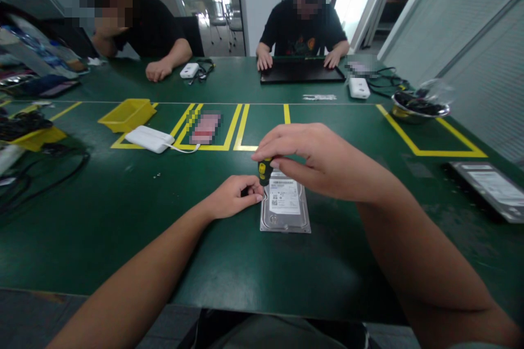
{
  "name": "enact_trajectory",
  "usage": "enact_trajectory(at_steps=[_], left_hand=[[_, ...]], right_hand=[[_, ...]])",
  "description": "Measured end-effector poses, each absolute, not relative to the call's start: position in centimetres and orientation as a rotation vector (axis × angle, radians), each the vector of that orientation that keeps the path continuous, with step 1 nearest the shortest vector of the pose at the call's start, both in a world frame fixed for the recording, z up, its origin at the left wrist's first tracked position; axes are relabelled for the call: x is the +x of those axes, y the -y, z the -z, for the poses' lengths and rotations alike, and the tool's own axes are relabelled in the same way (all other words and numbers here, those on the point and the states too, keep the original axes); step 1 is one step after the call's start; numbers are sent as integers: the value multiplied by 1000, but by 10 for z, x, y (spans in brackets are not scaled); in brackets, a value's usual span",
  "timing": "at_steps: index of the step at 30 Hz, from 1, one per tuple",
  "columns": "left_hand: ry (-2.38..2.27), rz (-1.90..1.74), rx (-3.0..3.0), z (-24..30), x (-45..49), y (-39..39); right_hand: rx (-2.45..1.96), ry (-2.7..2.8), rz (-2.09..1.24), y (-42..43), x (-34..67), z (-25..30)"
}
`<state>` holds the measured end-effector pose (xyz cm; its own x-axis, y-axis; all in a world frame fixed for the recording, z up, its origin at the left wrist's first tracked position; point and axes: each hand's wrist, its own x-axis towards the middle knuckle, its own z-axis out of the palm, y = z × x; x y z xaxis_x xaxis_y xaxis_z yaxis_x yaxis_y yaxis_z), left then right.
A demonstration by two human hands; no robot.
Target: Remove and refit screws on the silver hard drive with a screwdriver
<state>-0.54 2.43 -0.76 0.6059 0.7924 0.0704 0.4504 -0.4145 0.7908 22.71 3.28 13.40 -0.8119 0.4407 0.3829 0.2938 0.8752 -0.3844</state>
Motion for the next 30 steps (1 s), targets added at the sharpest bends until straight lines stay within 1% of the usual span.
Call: enact_trajectory(at_steps=[7, 20, 30], left_hand=[[-989, -569, 2086, 9, -6, -25], [-1052, -559, 2095, 4, -3, -21], [-1057, -600, 2096, 3, -2, -20]], right_hand=[[-571, 2554, -372, -32, 224, -133], [-710, 2471, -84, -29, 209, -114], [-937, 2425, 142, -18, 197, -105]])
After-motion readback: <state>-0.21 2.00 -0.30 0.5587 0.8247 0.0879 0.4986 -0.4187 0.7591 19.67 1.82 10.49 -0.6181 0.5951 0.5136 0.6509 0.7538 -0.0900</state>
